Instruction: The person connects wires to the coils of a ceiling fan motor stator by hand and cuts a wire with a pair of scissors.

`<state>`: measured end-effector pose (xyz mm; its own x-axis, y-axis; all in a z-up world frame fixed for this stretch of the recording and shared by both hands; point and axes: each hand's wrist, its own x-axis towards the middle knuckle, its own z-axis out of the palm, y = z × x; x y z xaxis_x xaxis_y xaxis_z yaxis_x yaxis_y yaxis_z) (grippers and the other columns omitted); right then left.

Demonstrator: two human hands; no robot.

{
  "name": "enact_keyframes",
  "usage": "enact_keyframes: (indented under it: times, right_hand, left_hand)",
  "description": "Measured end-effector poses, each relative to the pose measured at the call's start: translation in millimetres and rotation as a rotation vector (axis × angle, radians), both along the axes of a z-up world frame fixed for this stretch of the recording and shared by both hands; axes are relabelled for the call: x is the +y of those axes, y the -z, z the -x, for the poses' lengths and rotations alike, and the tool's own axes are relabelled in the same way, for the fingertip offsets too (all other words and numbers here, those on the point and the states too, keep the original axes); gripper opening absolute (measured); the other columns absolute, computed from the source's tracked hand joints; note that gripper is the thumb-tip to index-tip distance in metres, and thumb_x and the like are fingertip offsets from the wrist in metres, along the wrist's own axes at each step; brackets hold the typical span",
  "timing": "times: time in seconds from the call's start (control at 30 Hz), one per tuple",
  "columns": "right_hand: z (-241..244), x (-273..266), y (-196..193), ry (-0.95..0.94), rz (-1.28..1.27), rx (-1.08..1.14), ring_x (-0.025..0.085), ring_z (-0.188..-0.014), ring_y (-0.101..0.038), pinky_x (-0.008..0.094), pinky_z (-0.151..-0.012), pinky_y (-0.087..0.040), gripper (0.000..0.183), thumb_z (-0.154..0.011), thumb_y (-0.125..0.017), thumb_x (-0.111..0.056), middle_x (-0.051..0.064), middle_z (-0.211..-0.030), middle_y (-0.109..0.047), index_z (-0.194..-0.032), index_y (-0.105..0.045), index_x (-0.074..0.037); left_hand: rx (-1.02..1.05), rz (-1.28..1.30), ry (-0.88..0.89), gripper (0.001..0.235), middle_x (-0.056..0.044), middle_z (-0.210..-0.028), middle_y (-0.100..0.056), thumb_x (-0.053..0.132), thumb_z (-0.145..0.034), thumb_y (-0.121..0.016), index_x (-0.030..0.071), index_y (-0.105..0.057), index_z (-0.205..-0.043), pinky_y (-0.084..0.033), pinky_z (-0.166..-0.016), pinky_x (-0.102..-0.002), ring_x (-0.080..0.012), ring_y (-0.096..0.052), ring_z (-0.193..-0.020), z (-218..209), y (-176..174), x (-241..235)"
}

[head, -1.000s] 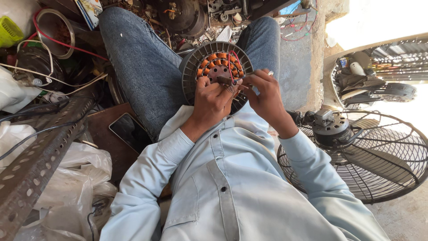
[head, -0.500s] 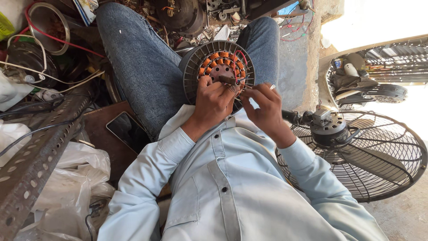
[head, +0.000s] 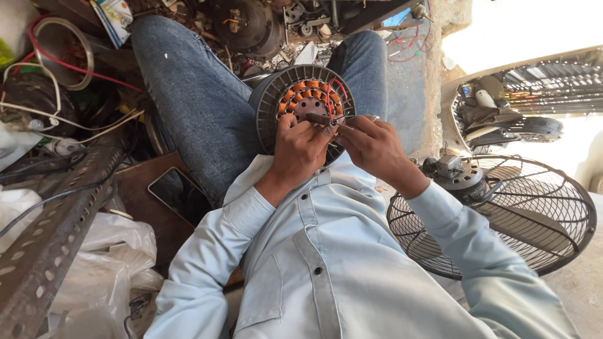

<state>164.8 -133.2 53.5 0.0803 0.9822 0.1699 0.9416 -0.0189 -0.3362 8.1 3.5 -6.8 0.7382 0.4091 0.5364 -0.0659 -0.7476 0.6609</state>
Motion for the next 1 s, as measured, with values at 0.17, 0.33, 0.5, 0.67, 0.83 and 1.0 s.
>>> enact_keyframes:
  times: [0.17,0.33,0.5,0.67,0.83,1.0]
  right_hand:
    - [-16.0,-15.0,57.1,0.788,0.415,1.642,0.009,-0.059,-0.047,0.028,-0.049,-0.035,0.019,-0.103,-0.07,-0.018,0.001,-0.079,-0.06,-0.095,-0.069,-0.001]
    - [-24.8,-14.5,37.0,0.586,0.42,0.931,0.005,-0.058,-0.055,0.027,-0.051,-0.045,0.018,-0.097,-0.066,-0.02,-0.004,-0.071,-0.064,-0.107,-0.073,-0.007]
    - [-24.2,0.6,-0.3,-0.139,0.069,-0.007,0.014,-0.066,-0.056,0.031,-0.057,-0.046,0.017,-0.098,-0.065,-0.02,0.003,-0.085,-0.061,-0.107,-0.072,-0.006]
    - [-15.0,6.1,34.2,0.738,0.573,1.184,0.01,-0.058,-0.053,0.027,-0.052,-0.042,0.016,-0.099,-0.071,-0.013,0.004,-0.07,-0.058,-0.093,-0.074,0.001]
    - [-14.4,5.8,-1.1,0.282,0.296,0.641,0.012,-0.061,-0.061,0.027,-0.055,-0.048,0.021,-0.088,-0.074,-0.016,0.004,-0.081,-0.062,-0.102,-0.068,-0.001]
    - [-7.7,5.6,-8.2,-0.093,0.109,-0.048,0.02,-0.065,-0.061,0.034,-0.058,-0.046,0.017,-0.092,-0.071,-0.017,0.005,-0.082,-0.063,-0.104,-0.068,-0.005]
  left_hand:
    - [0.0,-0.001,0.008,0.048,0.002,-0.086,-0.068,0.005,-0.094,-0.069,0.014,-0.064,-0.141,-0.036,-0.083,-0.041,-0.017,-0.061,-0.076,0.1,-1.0,1.1]
    - [0.001,0.019,0.011,0.048,0.003,-0.085,-0.067,0.006,-0.095,-0.07,0.015,-0.063,-0.141,-0.035,-0.081,-0.041,-0.0168,-0.059,-0.075,-0.2,-2.5,1.4]
    - [0.021,0.017,0.023,0.048,0.003,-0.083,-0.066,0.006,-0.097,-0.071,0.015,-0.063,-0.143,-0.034,-0.08,-0.04,-0.0169,-0.059,-0.075,1.7,-1.0,1.5]
    - [0.022,0.004,0.02,0.049,0.003,-0.085,-0.067,0.006,-0.093,-0.071,0.015,-0.063,-0.14,-0.035,-0.082,-0.04,-0.0172,-0.059,-0.077,0.4,-1.8,1.2]
    - [0.007,0.019,0.028,0.048,0.004,-0.087,-0.07,0.002,-0.092,-0.071,0.012,-0.066,-0.139,-0.033,-0.079,-0.039,-0.015,-0.058,-0.074,0.0,-2.8,3.3]
    - [0.019,0.012,0.027,0.044,0.004,-0.084,-0.068,0.003,-0.092,-0.073,0.013,-0.069,-0.134,-0.034,-0.08,-0.04,-0.0158,-0.056,-0.073,0.2,-4.9,3.0]
